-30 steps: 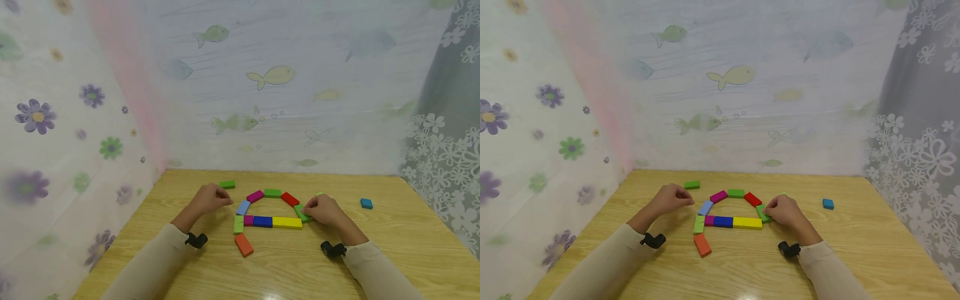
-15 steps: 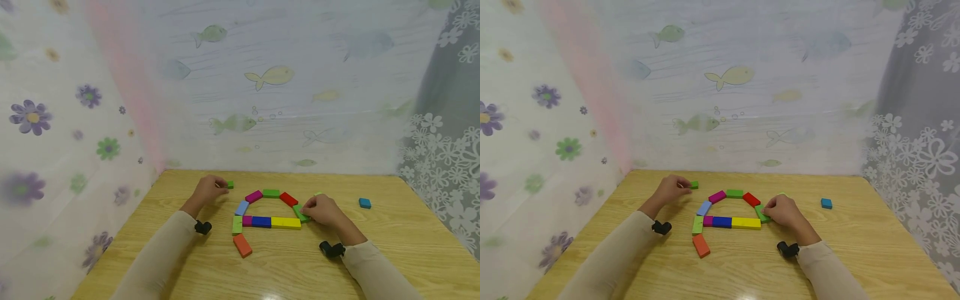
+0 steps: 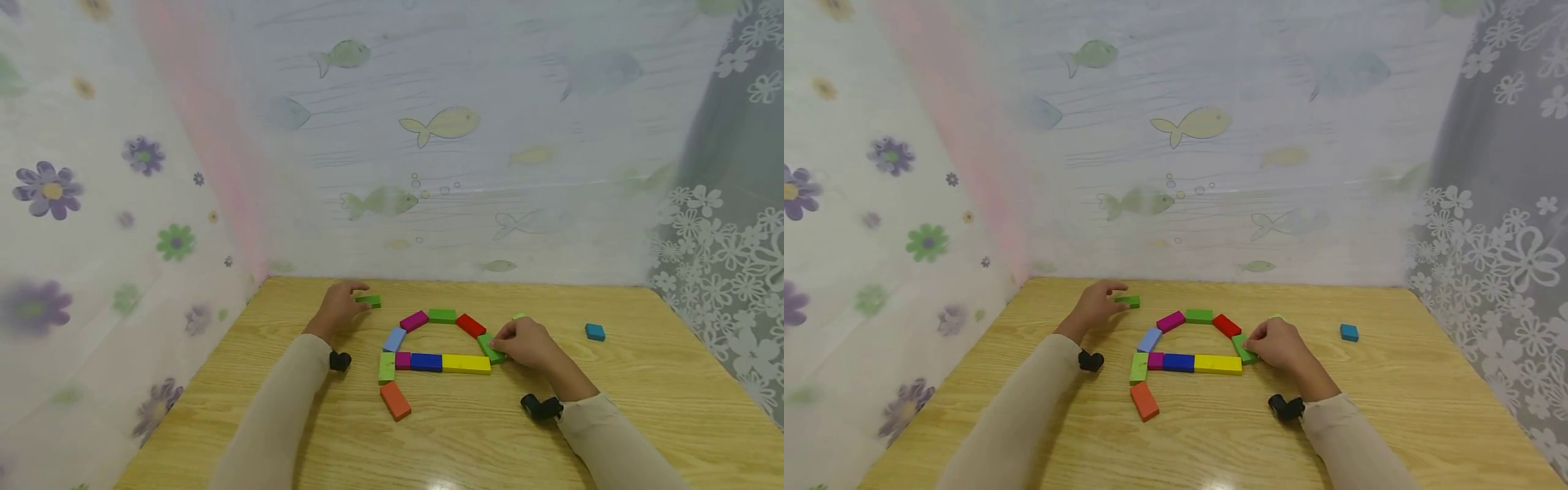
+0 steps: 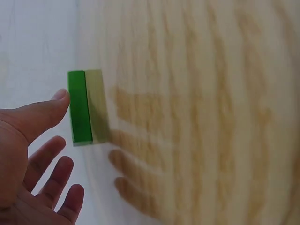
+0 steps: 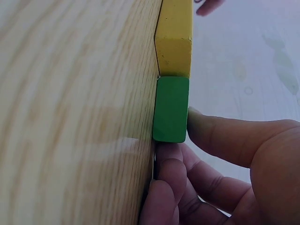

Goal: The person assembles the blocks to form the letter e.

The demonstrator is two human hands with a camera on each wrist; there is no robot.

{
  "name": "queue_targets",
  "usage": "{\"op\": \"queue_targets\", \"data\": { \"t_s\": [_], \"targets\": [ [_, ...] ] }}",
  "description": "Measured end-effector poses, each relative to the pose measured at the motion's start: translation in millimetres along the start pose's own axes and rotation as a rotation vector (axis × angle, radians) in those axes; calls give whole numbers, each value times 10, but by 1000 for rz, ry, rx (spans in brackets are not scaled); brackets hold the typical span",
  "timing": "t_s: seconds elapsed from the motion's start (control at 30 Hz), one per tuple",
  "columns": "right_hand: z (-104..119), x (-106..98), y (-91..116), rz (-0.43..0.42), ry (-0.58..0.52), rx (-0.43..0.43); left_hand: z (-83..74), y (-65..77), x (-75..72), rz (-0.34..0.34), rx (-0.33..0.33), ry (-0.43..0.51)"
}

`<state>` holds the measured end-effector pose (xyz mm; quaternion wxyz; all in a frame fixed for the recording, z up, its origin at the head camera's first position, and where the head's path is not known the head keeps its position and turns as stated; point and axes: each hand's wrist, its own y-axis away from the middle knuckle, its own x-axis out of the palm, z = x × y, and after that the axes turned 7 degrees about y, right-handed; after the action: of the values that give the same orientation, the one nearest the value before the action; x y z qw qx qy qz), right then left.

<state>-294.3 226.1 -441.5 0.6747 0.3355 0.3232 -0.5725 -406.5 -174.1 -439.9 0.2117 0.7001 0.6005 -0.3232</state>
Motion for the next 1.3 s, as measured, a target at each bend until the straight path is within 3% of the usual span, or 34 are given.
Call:
{"op": "queue_targets", "data": {
  "t_s": [0.2,0.47,0.73,0.93,1.3],
  "targets": [
    [-1,-2,9,-2,-7,-8,88,-17,16,10,-63,98],
    [-5,-9,16,0,-2,-1,91,-32,32,-5,-11,56],
    [-2,-14,16,0,2,-7,51,-21,43,-23,-42,96],
    [7,-13,24,6,-2,-5,40,8,24,-33,-38,76],
    [2,-17,31,1,-3,-3,7,75,-26,-45,-7,143]
  ]
}}
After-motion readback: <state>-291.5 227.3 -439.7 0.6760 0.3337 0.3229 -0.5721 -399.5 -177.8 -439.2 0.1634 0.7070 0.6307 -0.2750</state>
